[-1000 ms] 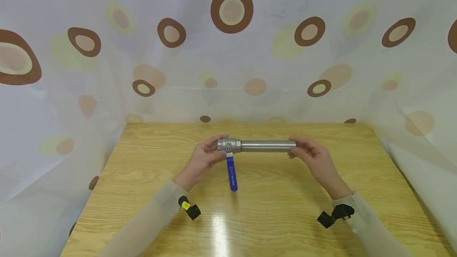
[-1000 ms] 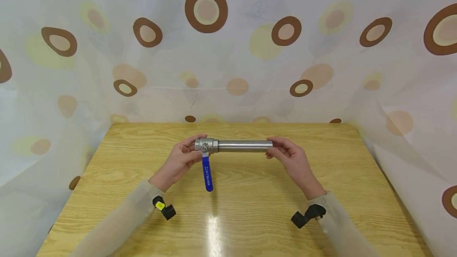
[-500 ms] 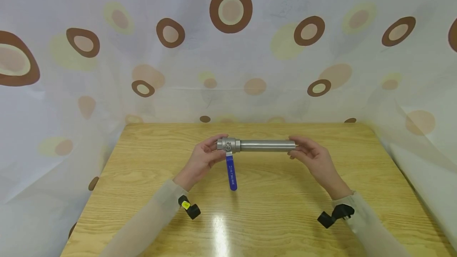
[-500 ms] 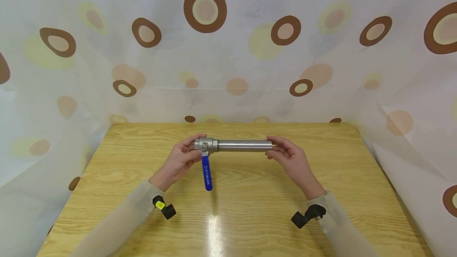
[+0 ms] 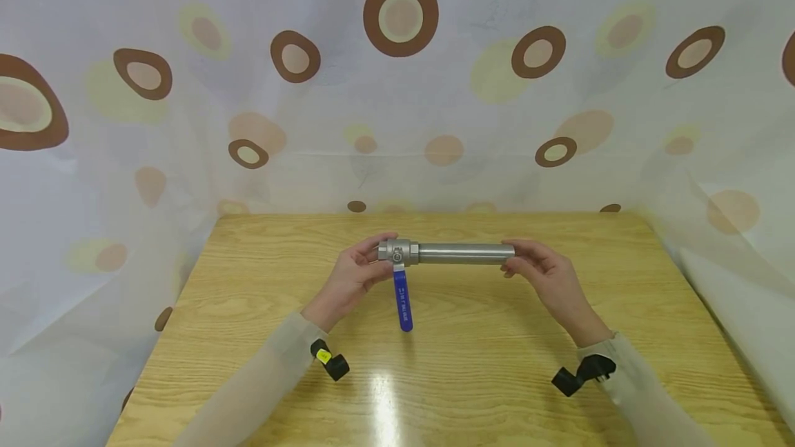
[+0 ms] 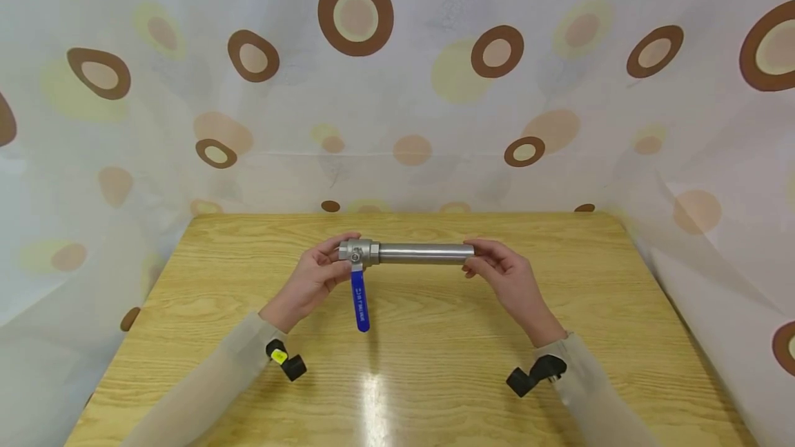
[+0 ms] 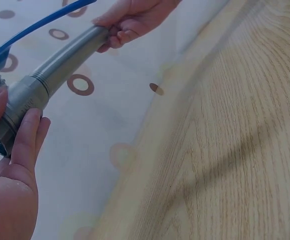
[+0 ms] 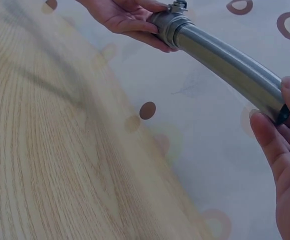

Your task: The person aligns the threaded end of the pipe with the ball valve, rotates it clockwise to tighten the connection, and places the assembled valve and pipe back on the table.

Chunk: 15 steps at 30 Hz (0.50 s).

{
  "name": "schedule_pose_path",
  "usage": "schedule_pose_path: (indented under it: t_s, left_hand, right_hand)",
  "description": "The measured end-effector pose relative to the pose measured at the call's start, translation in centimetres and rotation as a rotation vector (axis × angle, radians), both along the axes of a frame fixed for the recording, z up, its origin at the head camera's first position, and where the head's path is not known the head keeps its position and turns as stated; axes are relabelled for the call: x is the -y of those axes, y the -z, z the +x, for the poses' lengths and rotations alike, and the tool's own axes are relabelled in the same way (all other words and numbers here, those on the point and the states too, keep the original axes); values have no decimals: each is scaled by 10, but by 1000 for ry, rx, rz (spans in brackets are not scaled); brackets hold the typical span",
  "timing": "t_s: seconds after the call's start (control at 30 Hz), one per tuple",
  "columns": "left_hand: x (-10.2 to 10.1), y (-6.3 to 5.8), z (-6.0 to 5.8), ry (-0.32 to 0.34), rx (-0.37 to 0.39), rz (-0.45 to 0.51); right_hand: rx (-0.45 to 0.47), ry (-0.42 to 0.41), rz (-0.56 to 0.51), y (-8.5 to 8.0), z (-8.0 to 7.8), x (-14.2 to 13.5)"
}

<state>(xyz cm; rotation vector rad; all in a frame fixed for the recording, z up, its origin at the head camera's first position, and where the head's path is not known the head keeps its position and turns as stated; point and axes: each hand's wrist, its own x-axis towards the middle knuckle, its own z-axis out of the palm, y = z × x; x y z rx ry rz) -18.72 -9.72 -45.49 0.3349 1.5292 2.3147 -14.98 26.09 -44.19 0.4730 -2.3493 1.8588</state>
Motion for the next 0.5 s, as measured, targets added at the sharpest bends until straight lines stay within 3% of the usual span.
schedule_pose_path:
  t_s: [0.17,0.4,0.5]
  left_hand:
    - [-1,-1,0,-2,5,-5]
    - [-2,-1,1,-12,12,-12]
    - [-2,-1,1,-12,19,-7]
  right_hand:
    - [-5,-1,-17,1,0,0]
    - [-24,-119,-128,2,0,-1]
    - [-36,-119,-119,3,0,-2]
